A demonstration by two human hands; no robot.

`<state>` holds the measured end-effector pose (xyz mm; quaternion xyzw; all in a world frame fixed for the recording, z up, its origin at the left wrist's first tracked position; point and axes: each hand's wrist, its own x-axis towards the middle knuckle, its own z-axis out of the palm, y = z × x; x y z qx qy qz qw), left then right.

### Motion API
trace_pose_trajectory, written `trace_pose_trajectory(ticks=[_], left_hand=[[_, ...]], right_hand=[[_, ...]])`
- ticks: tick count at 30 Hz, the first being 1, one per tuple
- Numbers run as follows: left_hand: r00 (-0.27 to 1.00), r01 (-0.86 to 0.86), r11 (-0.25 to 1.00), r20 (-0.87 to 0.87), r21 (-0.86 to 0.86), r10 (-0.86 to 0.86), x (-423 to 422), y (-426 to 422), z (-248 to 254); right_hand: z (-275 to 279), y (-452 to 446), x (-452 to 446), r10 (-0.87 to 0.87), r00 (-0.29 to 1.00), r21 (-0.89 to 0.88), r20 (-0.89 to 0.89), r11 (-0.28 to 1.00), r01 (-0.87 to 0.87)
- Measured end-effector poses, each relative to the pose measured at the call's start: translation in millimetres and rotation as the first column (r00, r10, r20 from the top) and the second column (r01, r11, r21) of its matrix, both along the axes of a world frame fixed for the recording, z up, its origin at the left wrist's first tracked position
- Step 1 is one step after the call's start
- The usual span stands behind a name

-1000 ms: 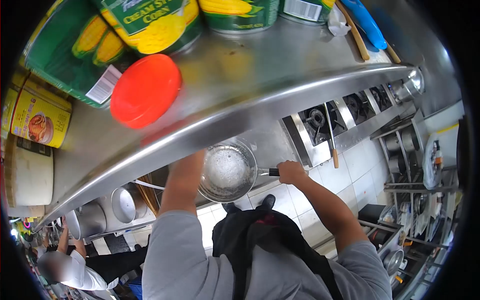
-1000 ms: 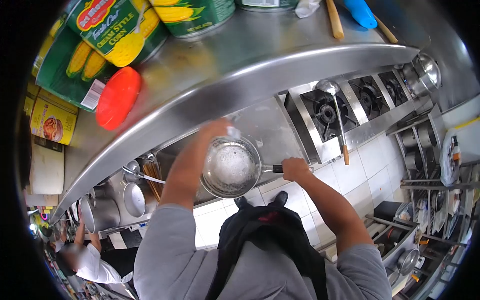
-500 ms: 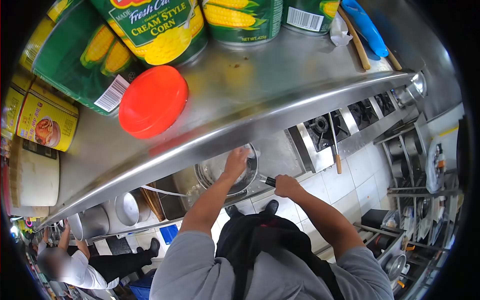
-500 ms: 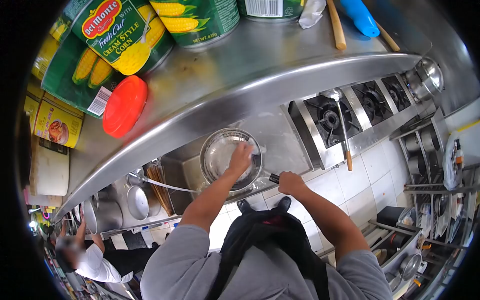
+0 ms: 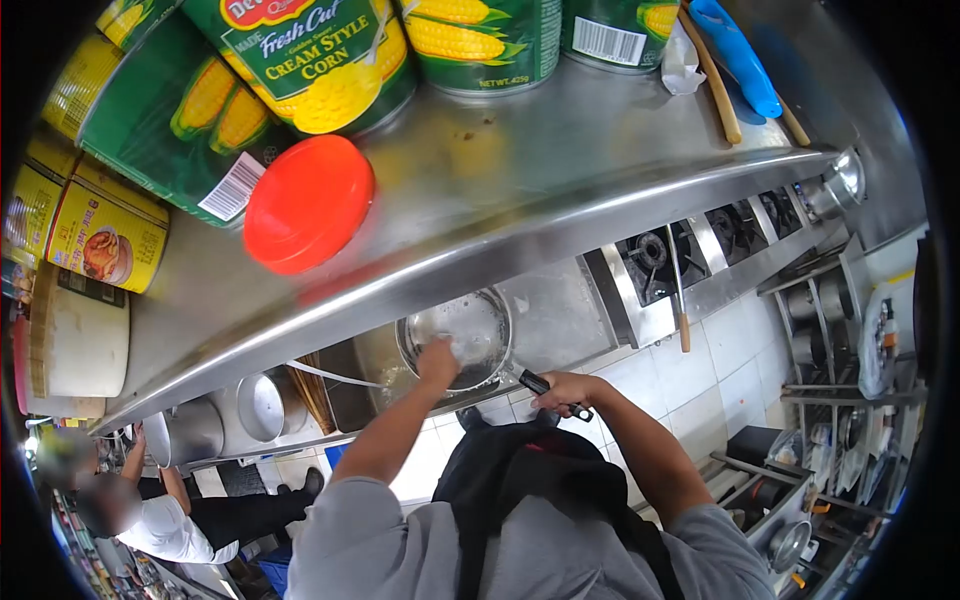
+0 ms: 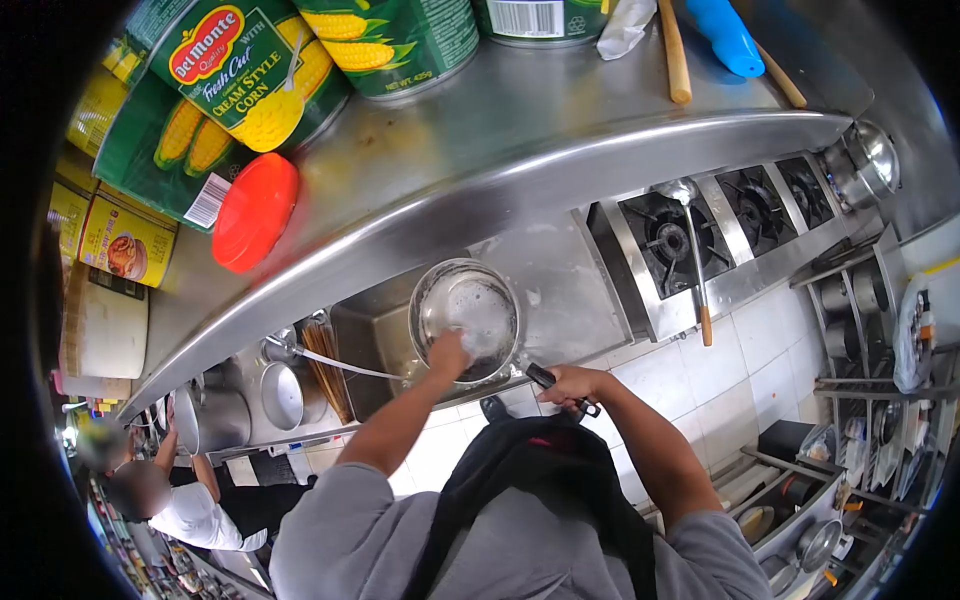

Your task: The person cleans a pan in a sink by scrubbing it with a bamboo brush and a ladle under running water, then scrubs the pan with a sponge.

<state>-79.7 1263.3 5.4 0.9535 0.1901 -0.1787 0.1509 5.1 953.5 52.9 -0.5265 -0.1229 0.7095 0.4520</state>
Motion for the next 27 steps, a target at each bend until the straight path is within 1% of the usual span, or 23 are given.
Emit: trace_pose_trajectory(ticks=[1,2,3,4,6,8,9,10,11,12,13,14,16,17,18,19,20,21,22,23,24,26,27], left_hand=[[0.986,-0.119,0.992,0.114,-0.032,0.122,4.3,-6.5,-11.2],[0.942,-0.236,0.968,0.223,-0.084,0.25,7.3,-9.8,-26.6],[0.835,-0.43,0.885,0.293,-0.178,0.465,21.1,1.5,-32.5],[0.829,-0.44,0.879,0.292,-0.185,0.476,31.3,8.5,-39.0],[0.696,-0.449,0.829,0.453,-0.333,0.558,42.8,19.6,-30.1],[0.778,-0.3,0.949,0.551,-0.093,0.3,53.5,18.1,-108.6],[0.741,-0.164,0.985,0.653,-0.047,0.155,50.6,-2.1,-100.1],[0.674,-0.03,0.999,0.739,0.013,0.01,41.9,-20.3,-83.7],[0.672,-0.042,0.999,0.74,0.007,0.023,24.6,-25.8,-73.6],[0.744,0.072,0.993,0.668,-0.095,0.01,7.8,-30.4,-64.9],[0.805,0.178,0.962,0.593,-0.208,-0.021,-1.0,-30.3,-60.9],[0.799,0.18,0.961,0.601,-0.212,-0.017,-0.8,-14.4,-70.2],[0.775,0.075,0.997,0.628,0.018,-0.07,-3.7,15.8,-119.5],[0.776,0.075,0.997,0.628,0.008,-0.063,12.0,16.0,-138.8],[0.819,-0.055,0.988,0.56,-0.143,0.126,37.9,15.1,-154.8],[0.832,-0.186,0.939,0.462,-0.288,0.307,56.4,2.4,-163.8],[0.832,-0.185,0.936,0.46,-0.298,0.311,62.9,-21.2,-152.6],[0.801,-0.035,0.962,0.568,-0.269,0.188,66.7,-47.6,-125.4],[0.742,0.114,0.97,0.668,-0.216,0.062,67.1,-60.7,-96.3],[0.735,0.211,0.947,0.678,-0.241,0.008,49.1,-67.9,-72.4],[0.718,0.306,0.916,0.695,-0.258,-0.044,27.4,-71.4,-60.6],[0.85,0.347,0.896,0.496,-0.276,-0.177,-12.8,-41.8,-65.5],[0.932,0.243,0.941,0.327,-0.235,-0.159,-20.2,-22.1,-48.8]], right_hand=[[1.7,1.9,-2.2,0.028,0.999,0.005,0.014,1.0,-0.029],[5.7,4.2,-4.7,0.036,0.999,-0.002,0.017,0.999,-0.036],[8.8,7.1,-9.4,0.057,0.992,-0.06,0.111,0.997,-0.05],[11.0,10.4,-12.4,0.085,0.975,-0.114,0.204,0.991,-0.063],[7.7,16.7,-15.5,0.126,0.977,-0.1,0.171,0.989,-0.11],[-4.4,24.9,-22.0,-0.001,0.997,-0.058,0.082,0.998,0.006],[-8.6,25.9,-22.0,-0.011,0.994,-0.044,0.107,0.999,0.016],[-7.9,25.8,-23.4,0.002,0.995,-0.049,0.103,0.999,0.003],[-2.6,24.7,-22.3,-0.035,0.996,-0.062,0.08,0.997,0.04],[4.2,22.7,-18.2,-0.077,0.995,-0.075,0.064,0.994,0.082],[11.6,17.2,-17.4,-0.082,0.995,-0.056,0.056,0.995,0.085],[19.8,10.8,-16.9,-0.054,0.996,-0.084,0.075,0.995,0.06],[26.2,-2.0,-17.1,-0.058,0.998,-0.142,0.012,0.988,0.059],[25.6,-2.9,-20.6,-0.057,0.998,-0.152,0.011,0.987,0.058],[23.5,-1.0,-25.1,-0.052,0.997,-0.157,0.049,0.986,0.059],[24.6,-1.8,-29.3,-0.05,0.994,-0.169,0.093,0.983,0.065],[28.9,-0.8,-29.4,-0.05,0.994,-0.18,0.095,0.981,0.066],[35.3,2.3,-27.5,-0.041,0.993,-0.214,0.112,0.975,0.064],[39.1,3.8,-26.5,-0.032,0.991,-0.242,0.131,0.968,0.064],[33.7,0.1,-24.4,-0.072,0.993,-0.226,0.096,0.97,0.093],[28.6,-1.8,-20.3,-0.07,0.992,-0.222,0.108,0.971,0.093],[20.7,-10.4,-22.9,-0.081,0.996,-0.152,0.029,0.985,0.084],[28.6,-8.1,-26.2,-0.101,0.994,-0.113,-0.041,0.989,0.096]])
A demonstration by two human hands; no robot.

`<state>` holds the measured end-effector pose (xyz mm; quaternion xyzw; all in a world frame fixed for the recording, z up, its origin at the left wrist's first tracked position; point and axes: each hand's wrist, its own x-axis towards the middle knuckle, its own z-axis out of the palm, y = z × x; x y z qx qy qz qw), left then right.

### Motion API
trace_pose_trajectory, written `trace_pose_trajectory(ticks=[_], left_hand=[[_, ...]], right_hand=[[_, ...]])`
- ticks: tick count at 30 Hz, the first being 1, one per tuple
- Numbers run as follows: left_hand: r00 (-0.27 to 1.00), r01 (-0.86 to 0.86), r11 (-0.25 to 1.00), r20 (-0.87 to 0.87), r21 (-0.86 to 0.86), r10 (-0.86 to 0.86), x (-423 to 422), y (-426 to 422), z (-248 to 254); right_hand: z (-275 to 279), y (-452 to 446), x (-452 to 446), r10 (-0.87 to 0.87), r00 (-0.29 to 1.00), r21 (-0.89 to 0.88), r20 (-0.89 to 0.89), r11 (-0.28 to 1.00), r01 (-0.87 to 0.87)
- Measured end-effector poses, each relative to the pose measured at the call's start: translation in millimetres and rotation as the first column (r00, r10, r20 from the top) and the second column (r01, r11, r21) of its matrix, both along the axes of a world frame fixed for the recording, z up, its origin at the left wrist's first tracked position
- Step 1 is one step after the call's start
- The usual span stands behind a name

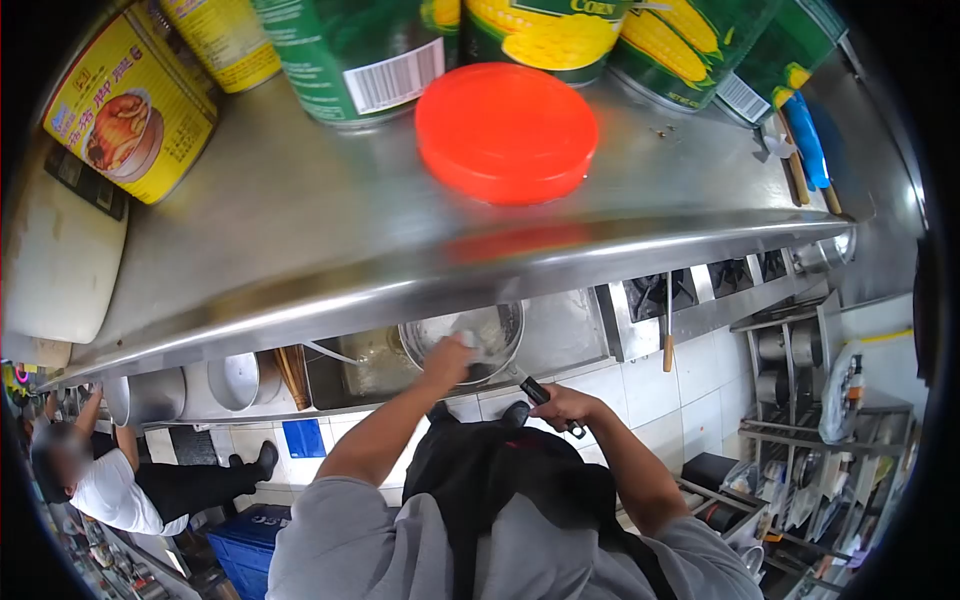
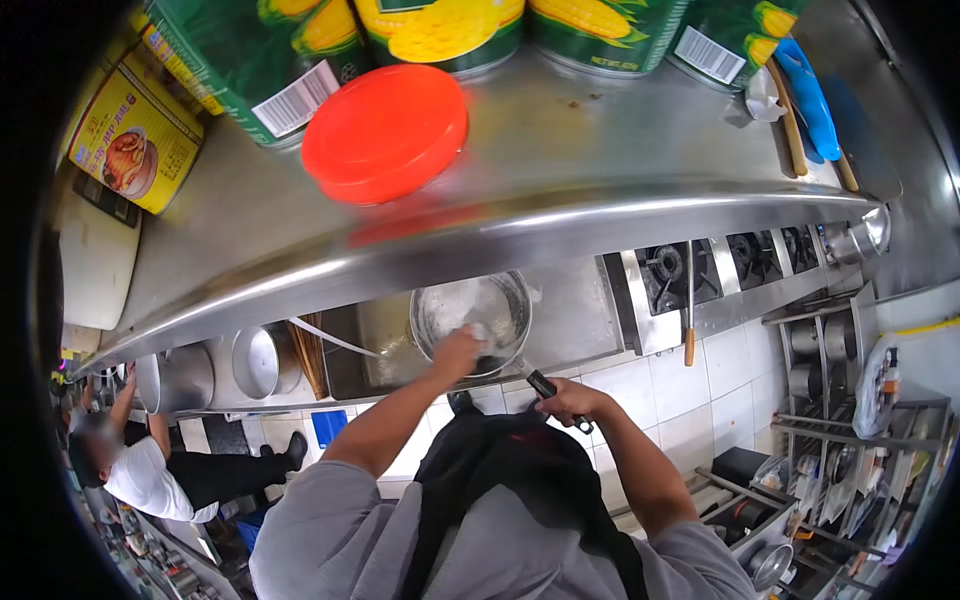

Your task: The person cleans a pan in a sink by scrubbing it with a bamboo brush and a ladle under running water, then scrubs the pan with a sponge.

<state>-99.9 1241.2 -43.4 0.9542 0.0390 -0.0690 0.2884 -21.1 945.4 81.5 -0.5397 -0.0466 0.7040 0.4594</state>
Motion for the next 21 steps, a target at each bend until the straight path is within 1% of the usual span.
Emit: trace_pose_trajectory(ticks=[1,2,3,4,5,6,7,9,10,11,13,14,15,16,17,18,19,20,21], left_hand=[[0.983,-0.057,0.993,-0.168,0.106,0.074,-4.4,18.9,19.0],[0.987,-0.153,0.973,-0.027,0.172,0.16,-0.2,38.1,6.2],[0.964,-0.259,0.939,0.122,0.225,0.237,10.8,55.5,-4.7],[0.904,-0.398,0.909,0.221,0.125,0.365,27.9,58.9,5.1],[0.818,-0.515,0.857,0.303,0.009,0.488,48.6,52.4,15.2],[0.743,-0.556,0.827,0.394,-0.086,0.541,71.5,43.1,8.5],[0.652,-0.582,0.791,0.473,-0.188,0.592,95.1,29.9,-4.7],[0.715,-0.578,0.798,0.364,-0.172,0.596,129.3,-6.1,-28.5],[0.72,-0.539,0.787,0.319,-0.301,0.616,135.3,-28.4,-10.7],[0.73,-0.493,0.76,0.274,-0.423,0.626,137.4,-47.1,11.0],[0.79,-0.401,0.731,0.195,-0.552,0.581,122.7,-76.9,13.8],[0.792,-0.399,0.732,0.195,-0.552,0.579,106.0,-80.4,6.6],[0.904,-0.25,0.823,0.181,-0.51,0.387,85.1,-75.3,-6.3],[0.972,-0.083,0.876,0.157,-0.475,0.177,70.7,-64.2,-13.1],[0.988,-0.001,0.921,0.143,-0.389,0.061,54.9,-40.6,-12.1],[0.992,0.086,0.948,0.112,-0.306,-0.053,34.3,-17.5,-5.2],[0.991,0.129,0.98,0.05,-0.155,-0.122,29.3,2.7,19.1],[0.984,0.179,0.984,-0.022,0.0,-0.179,35.9,26.2,39.5],[0.994,0.034,0.994,0.1,0.102,-0.044,45.8,45.7,14.6]], right_hand=[[-4.5,-0.1,-3.0,0.006,1.0,0.02,-0.015,1.0,-0.006],[-8.5,-0.9,-5.7,-0.012,0.999,0.001,-0.051,1.0,0.012],[-12.6,0.6,-6.6,-0.025,0.996,-0.018,-0.085,1.0,0.024],[-17.9,3.3,-6.1,-0.02,0.996,-0.011,-0.082,1.0,0.019],[-23.4,3.6,-7.1,-0.021,0.991,-0.006,-0.134,1.0,0.02],[-25.9,2.9,-8.2,-0.024,0.983,-0.006,-0.184,1.0,0.023],[-25.8,3.9,-7.5,-0.023,0.984,-0.009,-0.178,1.0,0.022],[-24.0,7.0,-7.6,0.008,0.998,-0.076,-0.063,0.997,-0.012],[-17.9,10.0,-4.2,0.033,0.999,-0.103,-0.008,0.994,-0.033],[-20.6,8.3,0.1,0.033,0.999,-0.106,-0.004,0.994,-0.033],[-31.8,3.5,8.1,0.018,0.999,-0.097,0.039,0.995,-0.014],[-34.1,2.6,12.7,0.012,0.996,-0.132,0.088,0.991,0.0],[-28.3,0.3,17.9,-0.012,0.998,-0.14,0.066,0.99,0.021],[-25.2,-3.5,20.8,-0.012,0.997,-0.105,0.08,0.994,0.021],[-22.4,-7.7,21.5,-0.014,0.996,-0.072,0.093,0.997,0.021],[-17.0,-9.2,18.8,-0.014,0.996,-0.084,0.086,0.996,0.021],[-9.8,-5.7,13.9,-0.027,0.996,-0.058,0.086,0.998,0.032],[-4.9,-1.2,7.6,-0.038,0.996,-0.027,0.085,0.999,0.04],[-2.5,2.2,2.7,-0.028,0.996,-0.031,0.079,0.999,0.03]])
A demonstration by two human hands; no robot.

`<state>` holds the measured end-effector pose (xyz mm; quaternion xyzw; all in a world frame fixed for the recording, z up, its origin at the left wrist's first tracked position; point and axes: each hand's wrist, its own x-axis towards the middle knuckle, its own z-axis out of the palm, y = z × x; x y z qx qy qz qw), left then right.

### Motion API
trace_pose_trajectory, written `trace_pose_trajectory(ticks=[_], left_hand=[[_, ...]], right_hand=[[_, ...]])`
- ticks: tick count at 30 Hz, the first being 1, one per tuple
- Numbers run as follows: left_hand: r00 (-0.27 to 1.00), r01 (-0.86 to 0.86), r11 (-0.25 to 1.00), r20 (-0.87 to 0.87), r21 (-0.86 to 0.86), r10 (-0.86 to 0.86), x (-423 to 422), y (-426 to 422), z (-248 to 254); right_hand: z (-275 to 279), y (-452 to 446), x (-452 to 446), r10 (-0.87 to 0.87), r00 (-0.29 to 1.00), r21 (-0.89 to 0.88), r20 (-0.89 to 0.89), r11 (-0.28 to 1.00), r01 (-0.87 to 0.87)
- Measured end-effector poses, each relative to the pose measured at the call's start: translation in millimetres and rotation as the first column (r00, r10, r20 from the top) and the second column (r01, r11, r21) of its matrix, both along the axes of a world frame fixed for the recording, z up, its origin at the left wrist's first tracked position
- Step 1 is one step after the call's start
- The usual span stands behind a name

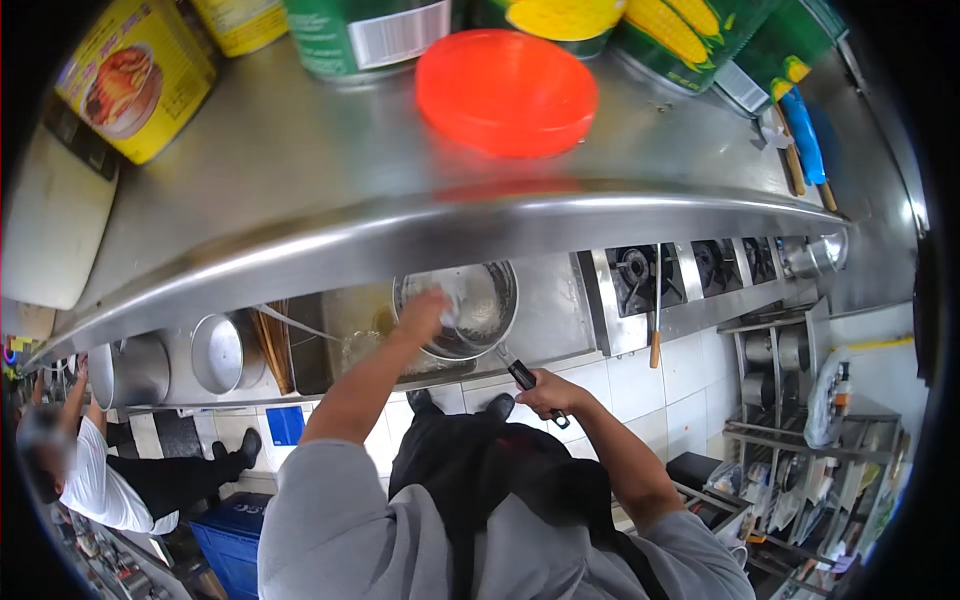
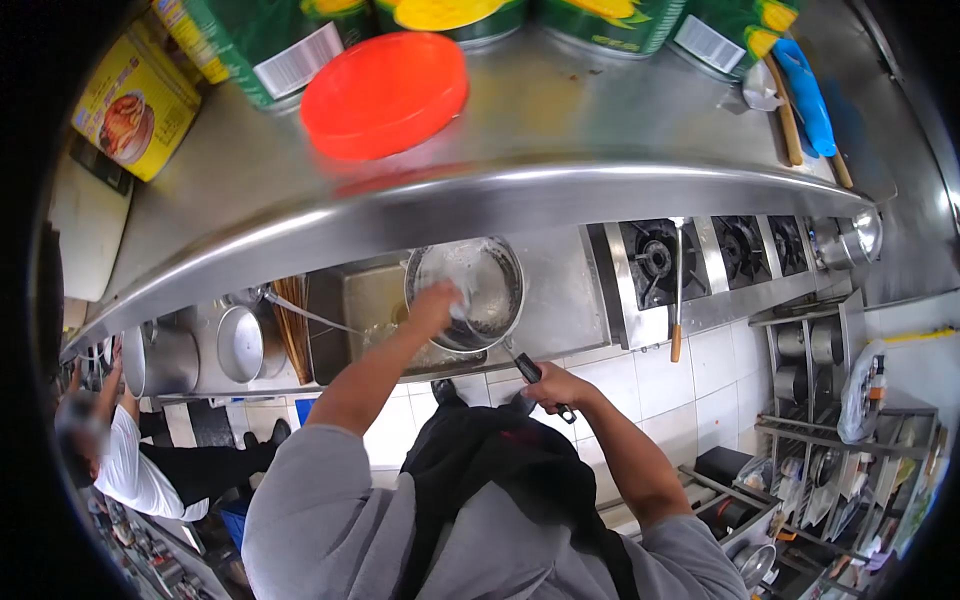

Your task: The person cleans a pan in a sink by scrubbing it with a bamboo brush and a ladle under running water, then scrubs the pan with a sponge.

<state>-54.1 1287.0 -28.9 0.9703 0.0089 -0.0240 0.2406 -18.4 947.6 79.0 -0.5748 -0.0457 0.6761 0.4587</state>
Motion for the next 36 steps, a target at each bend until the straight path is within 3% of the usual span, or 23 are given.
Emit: trace_pose_trajectory(ticks=[1,3,5,7,9,11,12,14,15,17,18,20,22,23,24,25,26,27,29,34,36], left_hand=[[0.981,-0.146,0.986,0.139,0.082,0.134,10.9,16.5,-24.1],[0.86,-0.423,0.883,0.218,-0.203,0.462,36.3,15.8,-1.9],[0.683,-0.499,0.806,0.428,-0.319,0.592,67.3,-13.7,1.1],[0.574,-0.57,0.637,0.303,-0.519,0.761,85.4,-40.1,-2.7],[0.587,-0.51,0.369,-0.001,-0.777,0.809,75.3,-63.0,19.8],[0.726,-0.51,0.514,-0.024,-0.69,0.687,51.3,-76.5,-4.3],[0.714,-0.515,0.507,-0.02,-0.691,0.7,30.2,-73.3,-5.6],[0.909,-0.347,0.8,0.036,-0.49,0.416,-17.3,-45.9,-7.2],[0.9,-0.363,0.793,0.037,-0.489,0.434,-31.0,-23.2,-10.8],[0.94,-0.339,0.936,-0.063,-0.093,0.335,-59.9,30.8,-18.1],[0.927,-0.374,0.924,-0.065,-0.086,0.369,-67.1,57.2,-26.0],[0.937,-0.323,0.891,-0.022,0.318,0.348,-81.4,103.0,-32.0],[0.923,-0.368,0.862,0.028,0.349,0.383,-108.5,118.6,-33.8],[0.89,-0.441,0.848,0.024,0.293,0.455,-123.3,122.1,-24.5],[0.855,-0.508,0.829,0.019,0.236,0.518,-136.2,126.1,-15.9],[0.855,-0.508,0.829,0.02,0.236,0.518,-150.9,130.7,-11.7],[0.854,-0.52,0.824,0.132,0.224,0.503,-168.2,135.5,-9.1],[0.841,-0.532,0.82,0.242,0.212,0.484,-183.9,140.2,-0.1],[0.82,-0.557,0.817,0.255,0.151,0.512,-212.2,146.1,31.3],[0.741,-0.598,0.801,0.396,0.02,0.542,-267.7,174.7,83.8],[0.617,-0.648,0.759,0.544,-0.06,0.569,-280.4,193.5,104.3]], right_hand=[[1.9,5.5,-3.6,0.01,0.999,-0.001,0.035,1.0,-0.01],[9.0,18.9,-9.5,0.062,0.989,-0.019,0.137,0.998,-0.06],[8.6,29.4,-9.9,0.144,0.966,-0.084,0.216,0.988,-0.128],[14.7,43.6,-8.7,0.214,0.917,-0.156,0.336,0.973,-0.17],[20.4,59.4,-2.1,0.254,0.889,-0.198,0.381,0.962,-0.19],[31.9,72.4,-1.8,0.237,0.871,-0.239,0.431,0.96,-0.143],[37.8,78.9,-0.7,0.251,0.865,-0.237,0.435,0.958,-0.159],[46.3,88.6,3.5,0.096,0.933,-0.171,0.348,0.984,-0.038],[47.2,91.6,2.6,0.088,0.943,-0.188,0.321,0.982,-0.027],[49.6,98.3,-5.4,0.153,0.94,-0.202,0.304,0.975,-0.093],[49.1,104.3,-8.3,0.2,0.935,-0.217,0.293,0.966,-0.138],[43.3,122.2,-15.5,0.279,0.915,-0.224,0.291,0.95,-0.219],[31.6,138.1,-22.6,0.336,0.857,-0.217,0.391,0.938,-0.269],[18.8,149.4,-19.6,0.461,0.733,-0.29,0.5,0.887,-0.36],[3.4,161.1,-18.0,0.465,0.728,-0.289,0.503,0.885,-0.366],[-12.7,171.0,-18.9,0.514,0.359,-0.354,0.779,0.833,-0.425],[-20.4,179.5,-21.6,0.453,-0.083,-0.441,0.887,0.782,-0.44],[-5.9,198.0,-26.4,0.452,-0.082,-0.44,0.888,0.784,-0.438],[21.9,241.5,-29.8,0.657,-0.184,-0.669,0.731,0.639,-0.378],[26.6,304.9,-41.5,0.566,-0.374,-0.678,0.735,0.591,-0.437],[29.2,327.7,-49.2,0.541,-0.424,-0.688,0.726,0.565,-0.455]])
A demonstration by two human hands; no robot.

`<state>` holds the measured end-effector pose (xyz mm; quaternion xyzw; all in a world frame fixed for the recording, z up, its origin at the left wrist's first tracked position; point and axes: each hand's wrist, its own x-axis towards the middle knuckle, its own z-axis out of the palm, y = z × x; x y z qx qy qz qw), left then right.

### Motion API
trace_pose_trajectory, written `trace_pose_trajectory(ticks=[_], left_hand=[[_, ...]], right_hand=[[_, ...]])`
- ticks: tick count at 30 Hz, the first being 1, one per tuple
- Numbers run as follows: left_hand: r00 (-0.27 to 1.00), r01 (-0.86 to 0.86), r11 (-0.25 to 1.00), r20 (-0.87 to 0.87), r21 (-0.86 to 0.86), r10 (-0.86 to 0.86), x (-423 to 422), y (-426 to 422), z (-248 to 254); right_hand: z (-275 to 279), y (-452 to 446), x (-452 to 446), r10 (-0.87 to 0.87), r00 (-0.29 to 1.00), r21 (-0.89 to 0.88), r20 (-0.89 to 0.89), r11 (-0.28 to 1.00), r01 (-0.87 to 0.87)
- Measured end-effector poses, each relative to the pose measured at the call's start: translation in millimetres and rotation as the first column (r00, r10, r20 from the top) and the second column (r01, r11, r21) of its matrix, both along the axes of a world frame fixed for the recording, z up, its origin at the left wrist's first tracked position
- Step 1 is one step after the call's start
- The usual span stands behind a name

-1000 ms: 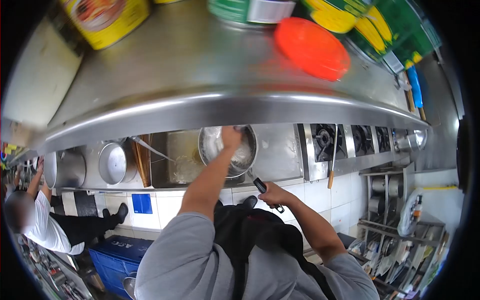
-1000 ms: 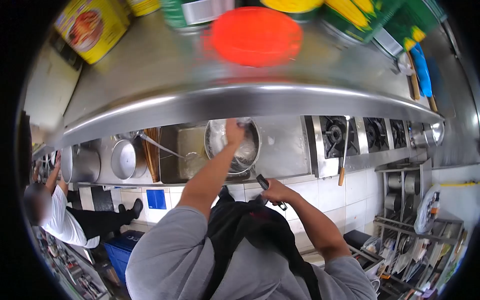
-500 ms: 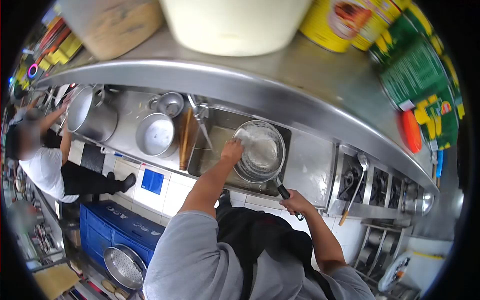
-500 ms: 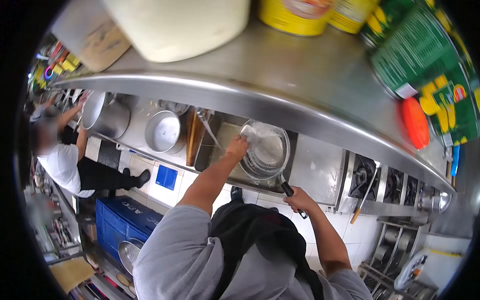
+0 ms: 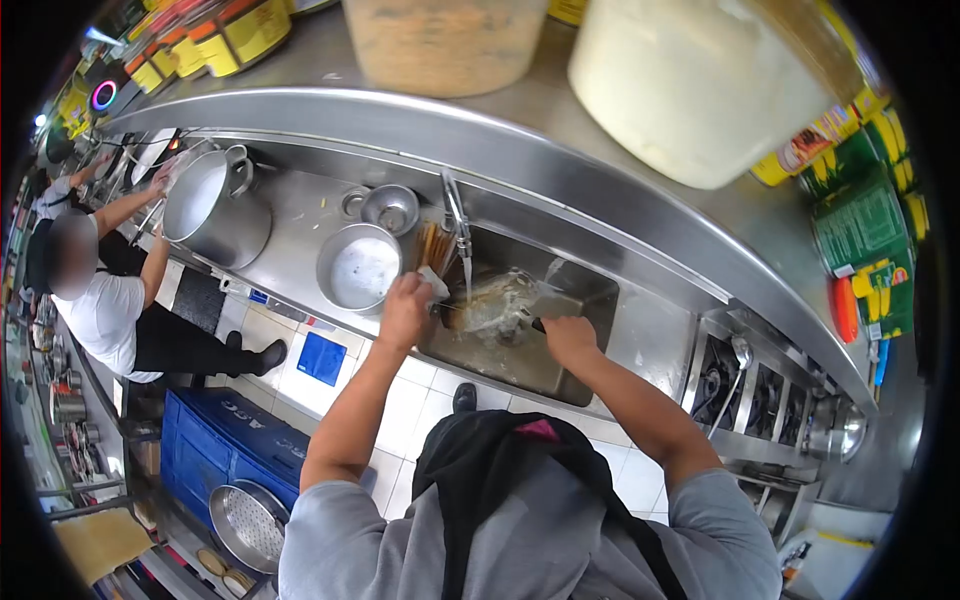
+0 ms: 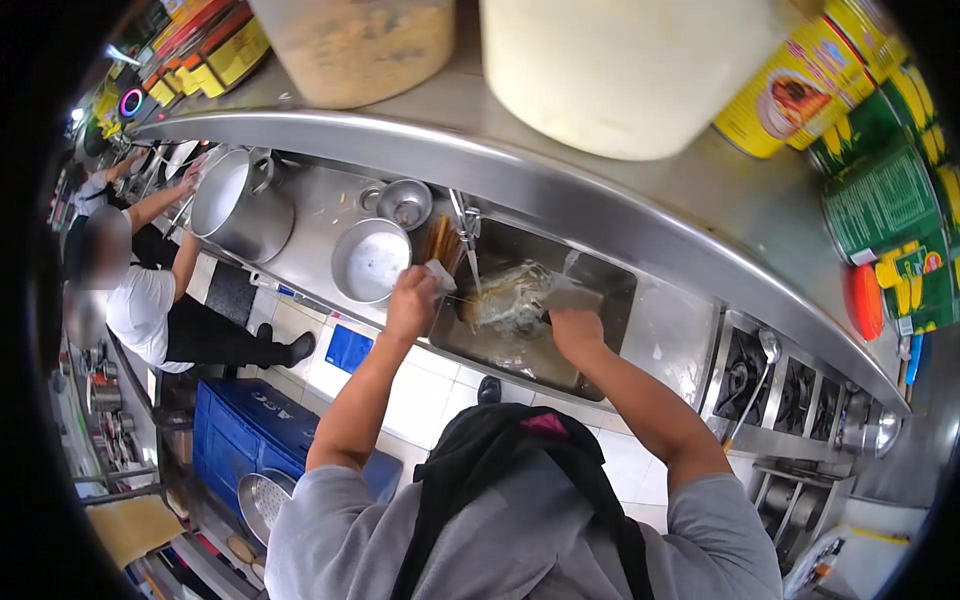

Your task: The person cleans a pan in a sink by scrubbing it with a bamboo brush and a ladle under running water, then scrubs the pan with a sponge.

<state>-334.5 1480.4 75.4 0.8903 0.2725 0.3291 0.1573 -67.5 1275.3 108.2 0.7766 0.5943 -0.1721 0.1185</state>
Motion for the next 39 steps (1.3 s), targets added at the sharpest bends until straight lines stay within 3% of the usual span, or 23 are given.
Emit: trace_pose_trajectory(ticks=[2,5,8,10,12,14,15,16,17,18,20,21,23,24,25,26,28,29,31,33,36,38,39], left_hand=[[0.996,-0.061,0.997,0.062,0.039,0.059,-17.0,21.0,23.4],[0.983,-0.182,0.982,-0.004,0.041,0.182,-45.3,56.6,25.7],[0.958,-0.263,0.944,-0.063,0.198,0.28,-48.9,73.2,18.1],[0.997,-0.058,0.997,0.052,-0.057,0.061,-20.8,53.6,11.8],[0.995,0.038,0.975,0.094,-0.22,-0.018,13.5,28.5,-15.4],[0.993,0.042,0.821,0.114,-0.57,0.029,52.0,11.9,-39.1],[0.992,0.048,0.82,0.122,-0.571,0.027,74.8,8.7,-56.0],[0.952,0.187,0.44,0.273,-0.878,0.141,98.1,8.3,-73.5],[0.889,0.366,-0.032,0.339,-0.93,0.307,112.2,10.0,-71.9],[0.889,0.372,-0.034,0.345,-0.928,0.302,120.5,13.3,-70.9],[0.972,0.145,0.034,0.149,-0.989,0.183,135.1,17.8,-66.3],[0.973,0.152,0.034,0.155,-0.988,0.172,134.8,18.3,-68.6],[0.924,0.165,0.282,0.248,-0.945,0.292,116.9,27.1,-74.4],[0.914,0.112,0.312,0.222,-0.943,0.341,106.3,36.7,-57.6],[0.927,0.036,0.312,0.148,-0.949,0.345,93.0,35.0,0.2],[0.911,0.213,0.179,0.261,-0.961,0.319,86.1,42.1,-3.7],[0.946,0.265,0.623,0.325,-0.736,-0.019,82.5,34.6,44.4],[0.945,0.277,0.623,0.325,-0.732,-0.039,90.9,37.7,43.6],[0.944,0.314,0.925,0.174,-0.214,-0.28,113.5,51.8,33.7],[0.945,0.317,0.926,0.151,-0.207,-0.289,149.9,50.7,20.6],[0.963,0.261,0.936,0.129,-0.235,-0.236,172.4,37.2,30.0],[0.972,0.217,0.943,0.145,-0.251,-0.185,176.4,42.7,28.6],[0.943,0.303,0.91,0.225,-0.282,-0.244,172.2,46.7,16.7]], right_hand=[[-0.6,13.2,-7.9,0.102,0.994,0.068,0.041,0.992,-0.105],[-9.6,34.1,-26.6,0.183,0.976,0.037,0.119,0.981,-0.189],[2.7,48.5,-48.2,0.247,0.954,0.064,0.171,0.963,-0.261],[5.9,54.7,-52.8,0.265,0.946,0.053,0.188,0.959,-0.28],[8.5,60.8,-54.6,0.282,0.936,0.044,0.209,0.954,-0.297],[11.9,66.3,-52.2,0.26,0.945,-0.015,0.197,0.965,-0.263],[11.2,68.5,-49.3,0.259,0.944,-0.019,0.205,0.965,-0.261],[8.3,70.5,-45.9,0.249,0.948,-0.038,0.2,0.968,-0.246],[7.6,72.9,-42.6,0.238,0.951,-0.056,0.196,0.971,-0.231],[6.7,74.5,-39.6,0.233,0.951,-0.057,0.203,0.973,-0.226],[5.5,76.2,-36.8,0.208,0.965,-0.113,0.16,0.975,-0.191],[8.3,75.3,-37.5,0.197,0.966,-0.113,0.166,0.977,-0.18],[14.9,74.3,-39.3,0.166,0.976,-0.124,0.139,0.981,-0.149],[18.2,76.2,-37.0,0.152,0.977,-0.116,0.148,0.984,-0.136],[19.9,75.1,-36.4,0.143,0.983,-0.115,0.118,0.985,-0.13],[20.9,74.6,-35.3,0.13,0.988,-0.113,0.087,0.986,-0.12],[8.5,77.6,-27.0,0.035,0.998,-0.056,0.05,0.998,-0.032],[4.4,79.2,-24.2,-0.03,1.0,-0.008,0.008,1.0,0.03],[14.6,90.8,-20.3,-0.046,0.999,0.049,0.004,0.998,0.046],[12.8,108.0,-8.5,-0.044,0.999,0.103,0.004,0.994,0.043],[-23.3,132.8,4.4,-0.132,0.979,0.461,0.158,0.886,0.045],[-28.3,151.5,8.8,-0.181,0.971,0.49,0.154,0.867,0.083],[-30.1,158.8,9.9,-0.196,0.97,0.492,0.146,0.865,0.101]])
